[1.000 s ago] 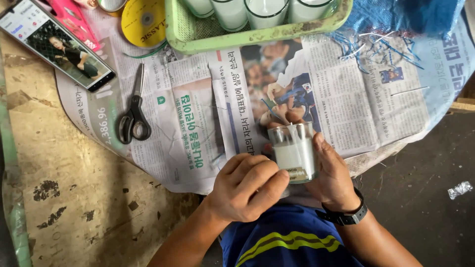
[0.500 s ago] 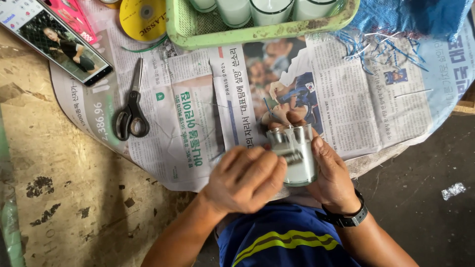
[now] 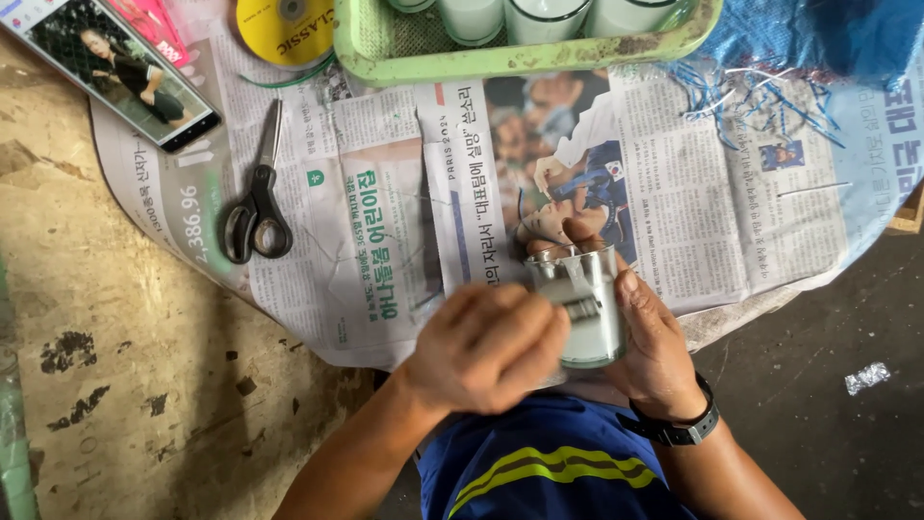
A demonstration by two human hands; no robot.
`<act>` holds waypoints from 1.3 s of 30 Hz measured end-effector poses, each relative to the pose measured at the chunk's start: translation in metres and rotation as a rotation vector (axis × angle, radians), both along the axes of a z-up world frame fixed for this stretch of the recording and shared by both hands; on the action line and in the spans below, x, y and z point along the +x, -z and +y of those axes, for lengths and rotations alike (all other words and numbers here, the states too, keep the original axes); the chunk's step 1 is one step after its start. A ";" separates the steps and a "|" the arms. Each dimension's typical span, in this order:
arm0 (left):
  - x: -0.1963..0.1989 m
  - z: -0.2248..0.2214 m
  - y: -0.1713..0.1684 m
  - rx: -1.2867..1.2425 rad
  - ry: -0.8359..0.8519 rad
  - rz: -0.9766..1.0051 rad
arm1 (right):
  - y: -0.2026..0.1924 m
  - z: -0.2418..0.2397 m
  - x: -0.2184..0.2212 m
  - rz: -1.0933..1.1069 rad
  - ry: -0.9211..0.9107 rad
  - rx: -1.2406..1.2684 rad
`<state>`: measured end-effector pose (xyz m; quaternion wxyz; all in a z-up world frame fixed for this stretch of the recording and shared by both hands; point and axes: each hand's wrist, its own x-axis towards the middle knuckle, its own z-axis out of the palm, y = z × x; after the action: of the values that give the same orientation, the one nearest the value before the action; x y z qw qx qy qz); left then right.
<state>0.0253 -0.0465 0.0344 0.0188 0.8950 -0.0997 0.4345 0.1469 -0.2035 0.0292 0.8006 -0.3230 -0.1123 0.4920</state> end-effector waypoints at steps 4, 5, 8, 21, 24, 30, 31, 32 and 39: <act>0.003 0.016 -0.037 -0.147 -0.113 -0.044 | 0.000 0.000 -0.001 -0.033 -0.015 -0.026; 0.000 0.010 -0.029 -0.097 -0.026 -0.035 | -0.001 -0.001 0.000 -0.006 -0.019 -0.014; 0.004 0.005 -0.016 -0.075 -0.002 -0.006 | -0.001 -0.002 0.000 0.001 -0.021 -0.023; 0.001 0.015 -0.019 0.052 -0.129 -0.027 | 0.002 -0.002 -0.002 0.006 -0.008 -0.034; 0.007 0.007 -0.016 0.024 -0.072 0.001 | -0.004 -0.001 -0.002 -0.040 -0.029 -0.014; 0.001 0.003 -0.022 0.087 -0.068 -0.040 | 0.000 -0.002 0.003 0.017 -0.077 0.000; 0.005 0.006 -0.019 0.085 -0.075 -0.041 | 0.001 -0.001 0.002 0.016 -0.084 -0.002; 0.009 0.009 -0.017 0.037 -0.132 -0.014 | 0.000 0.000 0.001 -0.061 -0.021 -0.071; 0.007 0.008 -0.055 0.110 -0.098 0.032 | -0.008 0.004 -0.002 -0.066 -0.028 0.008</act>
<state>0.0320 -0.0381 0.0895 -0.0498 0.9053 -0.0793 0.4142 0.1447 -0.1998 0.0377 0.7908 -0.3344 -0.1453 0.4917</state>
